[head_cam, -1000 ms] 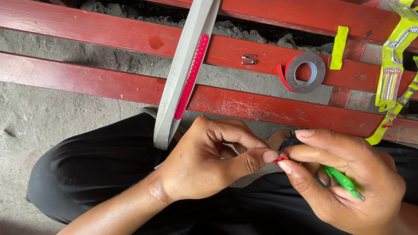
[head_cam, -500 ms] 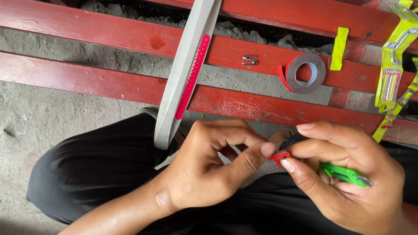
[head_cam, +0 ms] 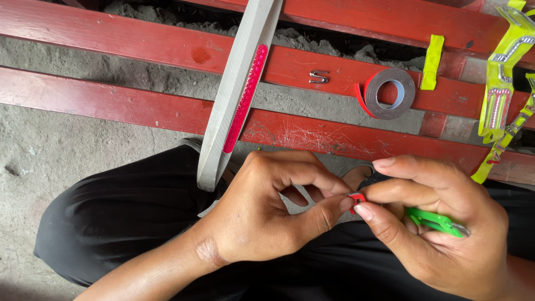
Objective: The person sits on the ground applying red reflective tape to small chrome letter emblems. They hold a letter in one hand and a green utility knife in the other, cutting and pressing the tape over the letter faces, then set finished letters on the red slatted frame and pick up the next letter.
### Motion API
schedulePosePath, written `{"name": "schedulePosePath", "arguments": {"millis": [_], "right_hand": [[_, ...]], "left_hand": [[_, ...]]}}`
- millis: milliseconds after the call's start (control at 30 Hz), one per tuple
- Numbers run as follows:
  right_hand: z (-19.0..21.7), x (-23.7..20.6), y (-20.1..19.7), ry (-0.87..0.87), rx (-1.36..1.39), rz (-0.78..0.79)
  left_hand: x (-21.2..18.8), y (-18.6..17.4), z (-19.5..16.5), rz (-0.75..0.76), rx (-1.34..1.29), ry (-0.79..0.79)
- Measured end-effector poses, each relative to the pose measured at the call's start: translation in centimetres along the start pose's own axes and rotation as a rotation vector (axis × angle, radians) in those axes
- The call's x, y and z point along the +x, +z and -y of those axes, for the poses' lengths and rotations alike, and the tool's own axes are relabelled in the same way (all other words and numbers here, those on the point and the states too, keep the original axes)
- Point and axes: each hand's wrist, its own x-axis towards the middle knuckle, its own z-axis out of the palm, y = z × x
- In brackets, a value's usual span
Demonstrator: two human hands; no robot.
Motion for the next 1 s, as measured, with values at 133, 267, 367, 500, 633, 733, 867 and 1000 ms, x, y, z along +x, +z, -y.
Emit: {"name": "schedulePosePath", "arguments": {"millis": [133, 267, 367, 500, 633, 733, 867, 1000], "right_hand": [[0.2, 0.0, 0.1, -0.021, -0.024, 0.012], [0.4, 0.4, 0.2, -0.008, 0.051, 0.041], [0.5, 0.7, 0.1, 0.024, 0.107, 0.073], [0.2, 0.9, 0.3, 0.026, 0.091, 0.061], [-0.2, 0.9, -0.1, 0.09, 0.104, 0.074], [-0.6, 1.1, -0.9, 0.17, 0.213, 0.122], [-1.1, 1.3, -1.1, 0.225, 0.291, 0.178], [-1.5, 1.5, -0.8, 0.232, 0.352, 0.156]], "left_hand": [[-0.1, 0.0, 0.0, -0.013, 0.095, 0.123], [-0.1, 0.3, 0.2, -0.044, 0.065, 0.098], [-0.2, 0.5, 0.3, -0.086, 0.082, 0.087], [-0.2, 0.7, 0.3, -0.113, 0.116, 0.082], [0.1, 0.5, 0.2, -0.065, -0.026, -0.01], [0.0, 0.1, -0.1, 0.004, -0.146, -0.164], [-0.3, 0.0, -0.1, 0.047, -0.235, -0.206], [-0.7, 0.0, 0.1, 0.037, -0.203, -0.191]]}}
